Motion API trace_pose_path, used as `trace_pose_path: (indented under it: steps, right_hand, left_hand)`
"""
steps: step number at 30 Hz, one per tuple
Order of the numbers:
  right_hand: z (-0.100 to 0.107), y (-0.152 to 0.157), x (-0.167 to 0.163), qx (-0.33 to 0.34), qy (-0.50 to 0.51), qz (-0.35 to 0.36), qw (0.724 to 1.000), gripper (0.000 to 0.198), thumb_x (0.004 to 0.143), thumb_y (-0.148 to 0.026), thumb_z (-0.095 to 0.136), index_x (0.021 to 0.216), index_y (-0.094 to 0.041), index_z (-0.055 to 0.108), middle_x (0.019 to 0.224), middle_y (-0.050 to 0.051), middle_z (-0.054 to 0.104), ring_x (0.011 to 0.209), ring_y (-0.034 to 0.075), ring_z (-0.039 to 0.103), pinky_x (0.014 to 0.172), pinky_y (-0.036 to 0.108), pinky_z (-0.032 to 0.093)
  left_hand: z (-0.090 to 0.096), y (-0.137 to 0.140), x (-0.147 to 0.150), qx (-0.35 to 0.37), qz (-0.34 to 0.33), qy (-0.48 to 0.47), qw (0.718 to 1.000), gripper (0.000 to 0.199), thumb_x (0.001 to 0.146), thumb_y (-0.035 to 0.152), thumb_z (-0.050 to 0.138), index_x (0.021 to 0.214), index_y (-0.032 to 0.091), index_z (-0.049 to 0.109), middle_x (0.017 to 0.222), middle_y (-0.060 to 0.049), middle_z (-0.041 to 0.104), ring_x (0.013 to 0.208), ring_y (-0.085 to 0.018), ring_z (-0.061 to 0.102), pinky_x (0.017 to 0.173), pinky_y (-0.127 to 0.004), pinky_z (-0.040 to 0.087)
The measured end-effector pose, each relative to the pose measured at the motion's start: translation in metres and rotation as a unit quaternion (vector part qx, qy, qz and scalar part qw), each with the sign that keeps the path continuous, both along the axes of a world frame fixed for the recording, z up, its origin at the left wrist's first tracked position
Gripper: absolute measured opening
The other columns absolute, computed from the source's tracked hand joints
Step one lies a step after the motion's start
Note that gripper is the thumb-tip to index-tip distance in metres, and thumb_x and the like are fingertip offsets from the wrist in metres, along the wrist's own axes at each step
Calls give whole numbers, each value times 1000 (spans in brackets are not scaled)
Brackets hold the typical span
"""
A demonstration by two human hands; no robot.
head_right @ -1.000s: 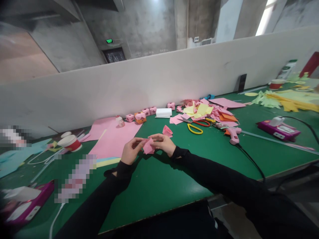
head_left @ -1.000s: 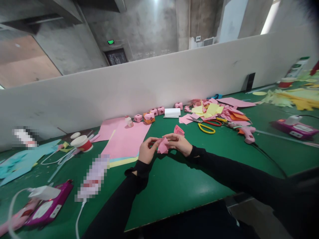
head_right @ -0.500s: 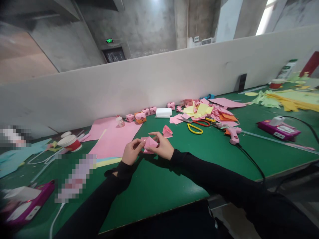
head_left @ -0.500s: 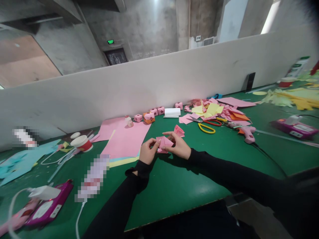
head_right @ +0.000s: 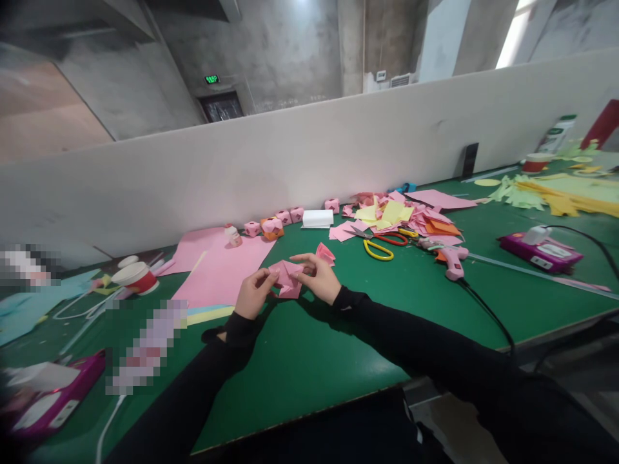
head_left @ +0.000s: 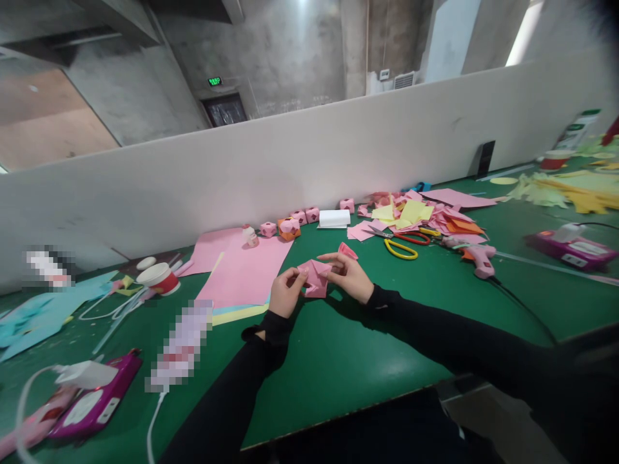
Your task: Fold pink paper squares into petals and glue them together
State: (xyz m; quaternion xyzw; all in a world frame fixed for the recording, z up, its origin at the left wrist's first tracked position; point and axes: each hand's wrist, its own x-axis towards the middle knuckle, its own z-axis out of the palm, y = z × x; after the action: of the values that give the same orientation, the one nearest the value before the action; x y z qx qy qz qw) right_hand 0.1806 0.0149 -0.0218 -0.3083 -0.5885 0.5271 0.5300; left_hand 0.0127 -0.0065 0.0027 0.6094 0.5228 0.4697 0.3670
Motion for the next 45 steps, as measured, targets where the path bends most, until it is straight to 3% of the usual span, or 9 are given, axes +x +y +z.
trace_pose_path:
  steps: [7, 14, 19, 26, 34, 45]
  right_hand:
    - [0, 8, 3, -78, 21, -29, 996, 35, 66, -48, 70, 82, -17, 68, 74, 2, 65, 63, 12, 56, 60, 25, 47]
    - [2, 7, 1, -179, 83, -7, 980, 41, 63, -55, 71, 64, -17, 58, 61, -2, 56, 55, 9, 53, 52, 22, 47]
    - [1, 6, 1, -140, 9, -3, 990, 41, 61, -53, 74, 61, -16, 57, 60, -1, 59, 55, 8, 56, 48, 18, 44]
    - [-1, -1, 0, -133, -72, 106, 983, 37, 64, -48, 74, 67, -14, 59, 63, 4, 67, 56, 11, 62, 49, 19, 45]
    - [-1, -4, -1, -86, -102, 168, 977, 39, 68, -49, 69, 75, -11, 65, 66, 5, 69, 58, 11, 62, 50, 19, 45]
    - [-5, -7, -4, -68, -111, 166, 977, 43, 63, -46, 73, 88, -11, 65, 73, 5, 69, 62, 15, 62, 52, 23, 46]
  left_hand:
    - [-2, -1, 1, 13, -4, 28, 1000, 36, 71, 51, 62, 64, 16, 58, 57, -1, 61, 59, -16, 60, 48, -23, 48]
    - [-2, -2, 1, 44, -3, 49, 998, 35, 73, 50, 61, 64, 16, 59, 59, 0, 60, 55, -13, 55, 49, -22, 47]
    - [3, -2, -1, 51, 33, 24, 998, 34, 72, 50, 61, 68, 16, 60, 60, 2, 57, 53, -12, 52, 46, -21, 44]
    - [5, -2, -3, 91, 58, 53, 993, 32, 76, 46, 59, 65, 16, 59, 59, 2, 56, 57, -11, 51, 59, -22, 43]
    - [-1, -2, -1, 66, 47, 42, 996, 34, 75, 48, 59, 68, 15, 59, 58, 3, 54, 55, -10, 47, 54, -21, 38]
    - [-2, -2, 1, 52, 19, 35, 998, 36, 75, 48, 60, 69, 13, 61, 59, 1, 57, 57, -11, 50, 55, -22, 39]
